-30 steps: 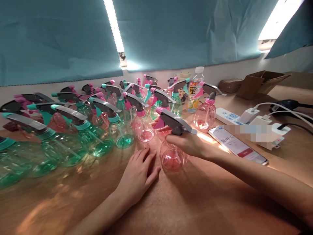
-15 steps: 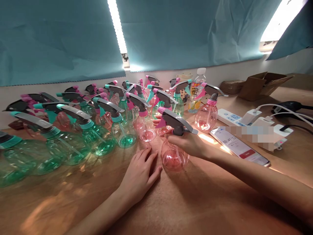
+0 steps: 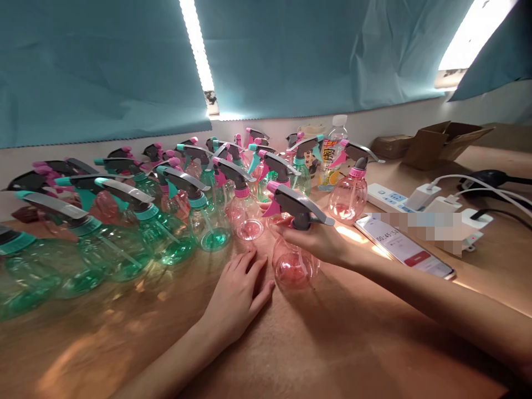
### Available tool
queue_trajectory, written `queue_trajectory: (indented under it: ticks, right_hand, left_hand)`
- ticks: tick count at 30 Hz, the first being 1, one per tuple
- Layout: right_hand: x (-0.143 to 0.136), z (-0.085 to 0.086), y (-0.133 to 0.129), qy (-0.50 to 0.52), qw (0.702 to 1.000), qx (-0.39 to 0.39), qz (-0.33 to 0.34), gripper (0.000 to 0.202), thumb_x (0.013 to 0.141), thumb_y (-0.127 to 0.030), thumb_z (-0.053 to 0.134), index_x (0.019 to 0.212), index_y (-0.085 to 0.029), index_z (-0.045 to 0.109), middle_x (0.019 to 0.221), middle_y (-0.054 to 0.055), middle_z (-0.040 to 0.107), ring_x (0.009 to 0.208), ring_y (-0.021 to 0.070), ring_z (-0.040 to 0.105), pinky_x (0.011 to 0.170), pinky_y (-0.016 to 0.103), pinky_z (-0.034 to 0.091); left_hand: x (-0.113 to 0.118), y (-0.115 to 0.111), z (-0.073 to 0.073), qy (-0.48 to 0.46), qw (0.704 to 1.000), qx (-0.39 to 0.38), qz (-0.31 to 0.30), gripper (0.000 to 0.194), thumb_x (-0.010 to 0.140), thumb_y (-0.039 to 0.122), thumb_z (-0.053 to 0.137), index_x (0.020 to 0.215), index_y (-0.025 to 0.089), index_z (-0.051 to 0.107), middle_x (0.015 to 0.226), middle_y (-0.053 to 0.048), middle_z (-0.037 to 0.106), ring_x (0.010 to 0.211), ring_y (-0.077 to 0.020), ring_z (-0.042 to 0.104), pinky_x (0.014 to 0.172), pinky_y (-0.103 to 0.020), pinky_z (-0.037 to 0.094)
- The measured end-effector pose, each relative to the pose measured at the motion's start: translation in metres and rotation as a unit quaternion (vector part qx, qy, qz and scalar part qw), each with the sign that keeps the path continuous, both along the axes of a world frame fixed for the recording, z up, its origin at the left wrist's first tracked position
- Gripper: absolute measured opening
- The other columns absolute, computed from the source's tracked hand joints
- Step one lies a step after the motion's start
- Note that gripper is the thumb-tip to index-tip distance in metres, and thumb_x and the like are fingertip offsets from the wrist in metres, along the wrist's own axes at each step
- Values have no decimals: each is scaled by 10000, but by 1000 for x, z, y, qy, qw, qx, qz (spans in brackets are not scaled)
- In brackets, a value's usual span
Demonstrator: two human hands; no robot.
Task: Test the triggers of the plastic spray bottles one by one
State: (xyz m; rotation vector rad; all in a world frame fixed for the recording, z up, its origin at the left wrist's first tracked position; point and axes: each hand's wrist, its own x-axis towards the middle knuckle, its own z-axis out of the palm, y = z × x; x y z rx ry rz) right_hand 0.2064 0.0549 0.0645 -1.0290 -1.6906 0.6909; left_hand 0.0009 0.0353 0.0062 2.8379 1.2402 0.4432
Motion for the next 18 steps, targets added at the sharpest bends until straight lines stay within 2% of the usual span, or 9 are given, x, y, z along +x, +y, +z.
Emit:
queue_trajectory:
  ticks: [3, 7, 9, 12, 14, 18]
  right_hand:
    - [1, 0, -1, 29, 999, 19, 16, 270, 784, -332, 678, 980, -205, 544, 881, 20, 598, 660, 125, 514, 607, 277, 449]
    - [10, -4, -7, -40, 997, 65, -23, 389, 743, -377, 752, 1033, -198, 565, 879, 22, 606, 687, 141, 518, 642, 297, 477]
    - [17, -6, -12, -81, 995, 58, -31, 424, 740, -383, 760, 1075, -197, 579, 892, 29, 631, 725, 163, 555, 679, 321, 500]
    - [25, -8, -23, -97, 995, 29, -16, 438, 755, -369, 753, 1124, -198, 590, 1063, 69, 655, 900, 210, 611, 813, 370, 513]
    - [28, -6, -29, -92, 995, 37, -16, 444, 775, -365, 737, 1160, -200, 588, 1134, 82, 651, 988, 232, 609, 876, 394, 495]
    - [31, 1, -36, -127, 990, 60, -25, 478, 819, -422, 688, 1245, -238, 570, 1114, 70, 667, 958, 237, 615, 831, 394, 492]
  left_hand:
    - [-1, 1, -1, -3, 1000, 3, -1, 407, 963, 380, 492, 1248, 106, 588, 1359, -197, 537, 1251, -348, 486, 1026, -544, 403]
    - [-1, 2, -1, -8, 1000, 6, -3, 392, 961, 389, 487, 1240, 134, 589, 1347, -180, 551, 1248, -335, 494, 1025, -530, 409]
    - [0, 2, 0, -12, 1000, 5, -2, 384, 961, 379, 483, 1235, 133, 595, 1331, -178, 562, 1233, -333, 508, 1024, -522, 412]
    - [0, 2, 1, -17, 1000, 6, -3, 391, 963, 365, 474, 1232, 111, 599, 1321, -193, 565, 1220, -340, 514, 1017, -528, 416]
    - [0, 2, 1, -17, 1000, 11, -5, 386, 963, 363, 470, 1233, 117, 598, 1318, -192, 567, 1215, -338, 519, 1008, -532, 424]
    - [-1, 2, 1, -10, 1000, 20, -1, 371, 963, 365, 473, 1214, 127, 608, 1318, -185, 568, 1211, -336, 526, 1001, -529, 436]
